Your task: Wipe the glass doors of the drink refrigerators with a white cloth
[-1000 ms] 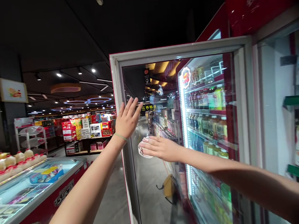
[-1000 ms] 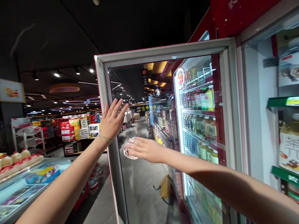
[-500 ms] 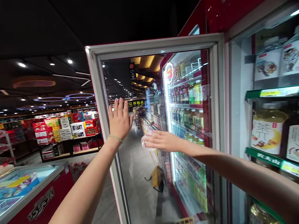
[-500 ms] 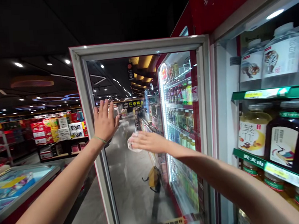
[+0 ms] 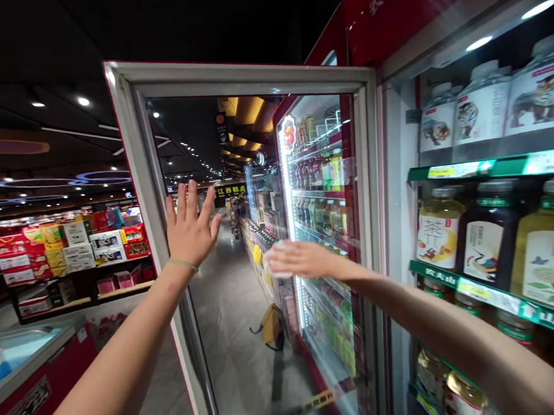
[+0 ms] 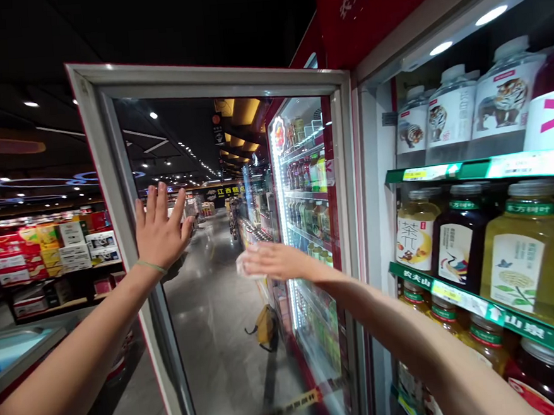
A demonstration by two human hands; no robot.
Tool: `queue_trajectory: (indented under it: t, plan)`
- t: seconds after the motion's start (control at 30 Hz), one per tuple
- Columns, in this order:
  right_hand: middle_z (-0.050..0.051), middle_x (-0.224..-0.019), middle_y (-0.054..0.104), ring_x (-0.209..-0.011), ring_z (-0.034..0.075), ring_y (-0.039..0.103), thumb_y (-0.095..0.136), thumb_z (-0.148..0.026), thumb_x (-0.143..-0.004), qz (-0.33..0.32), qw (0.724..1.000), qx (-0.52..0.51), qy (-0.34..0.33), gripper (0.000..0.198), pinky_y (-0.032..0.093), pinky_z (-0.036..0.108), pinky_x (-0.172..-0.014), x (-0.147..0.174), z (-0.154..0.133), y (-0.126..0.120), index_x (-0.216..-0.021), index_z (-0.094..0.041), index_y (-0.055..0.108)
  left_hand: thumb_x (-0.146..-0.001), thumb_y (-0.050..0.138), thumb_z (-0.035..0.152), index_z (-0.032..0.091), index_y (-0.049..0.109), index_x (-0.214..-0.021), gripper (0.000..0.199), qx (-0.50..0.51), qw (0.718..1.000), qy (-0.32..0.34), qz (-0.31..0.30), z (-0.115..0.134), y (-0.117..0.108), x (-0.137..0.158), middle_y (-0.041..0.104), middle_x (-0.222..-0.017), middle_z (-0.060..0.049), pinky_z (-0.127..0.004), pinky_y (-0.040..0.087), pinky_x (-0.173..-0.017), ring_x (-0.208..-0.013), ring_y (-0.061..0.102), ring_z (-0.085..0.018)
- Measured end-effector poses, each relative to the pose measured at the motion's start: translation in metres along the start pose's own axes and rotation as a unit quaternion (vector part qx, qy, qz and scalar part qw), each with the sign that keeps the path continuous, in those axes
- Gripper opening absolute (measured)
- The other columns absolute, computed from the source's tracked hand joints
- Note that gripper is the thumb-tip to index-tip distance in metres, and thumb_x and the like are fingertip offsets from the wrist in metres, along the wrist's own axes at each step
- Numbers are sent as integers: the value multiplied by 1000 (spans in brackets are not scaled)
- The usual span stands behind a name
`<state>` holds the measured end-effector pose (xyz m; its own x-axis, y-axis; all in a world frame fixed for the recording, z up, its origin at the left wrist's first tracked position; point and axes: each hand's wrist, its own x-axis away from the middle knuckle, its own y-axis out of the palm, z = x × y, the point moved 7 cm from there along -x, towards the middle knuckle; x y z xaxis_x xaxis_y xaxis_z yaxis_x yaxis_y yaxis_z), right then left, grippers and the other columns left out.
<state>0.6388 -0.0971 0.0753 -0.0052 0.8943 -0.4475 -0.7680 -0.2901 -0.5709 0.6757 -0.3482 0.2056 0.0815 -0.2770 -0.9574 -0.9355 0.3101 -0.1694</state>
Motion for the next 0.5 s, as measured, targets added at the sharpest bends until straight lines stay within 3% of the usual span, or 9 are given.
queue_trajectory:
  t: [0.07, 0.13, 0.2, 0.23, 0.27, 0.33, 0.37, 0.43, 0.5]
  plan:
    - [-8, -167, 36, -158, 16, 28, 34, -18, -106, 64, 983, 39, 168, 67, 31, 50, -132, 18, 55, -28, -165, -41, 14, -102, 48, 49, 33, 31, -162, 64, 4, 1000, -2, 0, 1, -1, 0, 13, -173, -7, -61, 6, -131, -162, 10, -31]
    - [-2, -169, 33, -160, 23, 21, 32, -23, -107, 167, 898, 83, 398, 63, 27, 60, -131, 47, 103, -60, -167, -35, 15, -102, 47, 49, 33, 30, -162, 65, 11, 1000, -4, -2, 2, -2, 1, 13, -173, -7, -62, 6, -130, -162, 9, -32]
    - [4, -171, 27, -161, 29, 16, 29, -28, -108, 242, 805, 105, 531, 63, 27, 67, -129, 70, 108, -70, -168, -28, 11, -103, 47, 49, 33, 28, -163, 65, 14, 1000, -4, -3, 3, -3, 2, 11, -174, -7, -63, 6, -130, -162, 9, -32]
    - [5, -172, 26, -161, 30, 16, 28, -27, -108, 253, 799, 105, 535, 63, 29, 66, -128, 71, 96, -65, -168, -27, 9, -103, 47, 49, 33, 28, -163, 65, 11, 1000, -3, -3, 3, -4, 2, 11, -174, -7, -63, 6, -130, -162, 8, -32]
    - [5, -172, 26, -161, 29, 18, 27, -23, -107, 235, 833, 92, 493, 64, 32, 63, -127, 64, 78, -52, -168, -27, 9, -103, 47, 49, 33, 27, -163, 66, 7, 1000, 0, -2, 4, -4, 3, 10, -174, -8, -62, 6, -130, -162, 8, -31]
    - [-2, -171, 30, -159, 22, 26, 29, -13, -104, 128, 944, 39, 303, 67, 39, 51, -127, 41, 29, -16, -166, -34, 15, -103, 48, 48, 32, 26, -164, 66, -3, 1000, 6, -2, 5, -5, 3, 9, -174, -8, -62, 5, -130, -162, 7, -31]
    - [-8, -168, 34, -157, 16, 31, 32, -9, -102, 67, 978, 9, 196, 71, 41, 43, -127, 36, 5, 1, -164, -40, 20, -103, 48, 48, 32, 25, -164, 66, -6, 1000, 7, -2, 5, -6, 3, 9, -174, -8, -62, 5, -130, -162, 7, -30]
    - [-17, -163, 41, -153, 9, 37, 37, -4, -98, -5, 997, -26, 73, 76, 39, 34, -127, 44, -15, 13, -159, -49, 28, -104, 47, 48, 31, 25, -164, 66, -5, 1000, 3, -5, 4, -6, 3, 8, -174, -8, -61, 4, -130, -162, 5, -30]
    - [-17, -162, 44, -153, 9, 36, 36, -4, -98, 29, 989, -7, 142, 76, 34, 35, -130, 59, 19, -5, -159, -49, 29, -104, 45, 49, 31, 25, -164, 66, 3, 1000, -3, -11, 3, -6, 3, 7, -174, -7, -61, 2, -130, -162, 4, -30]
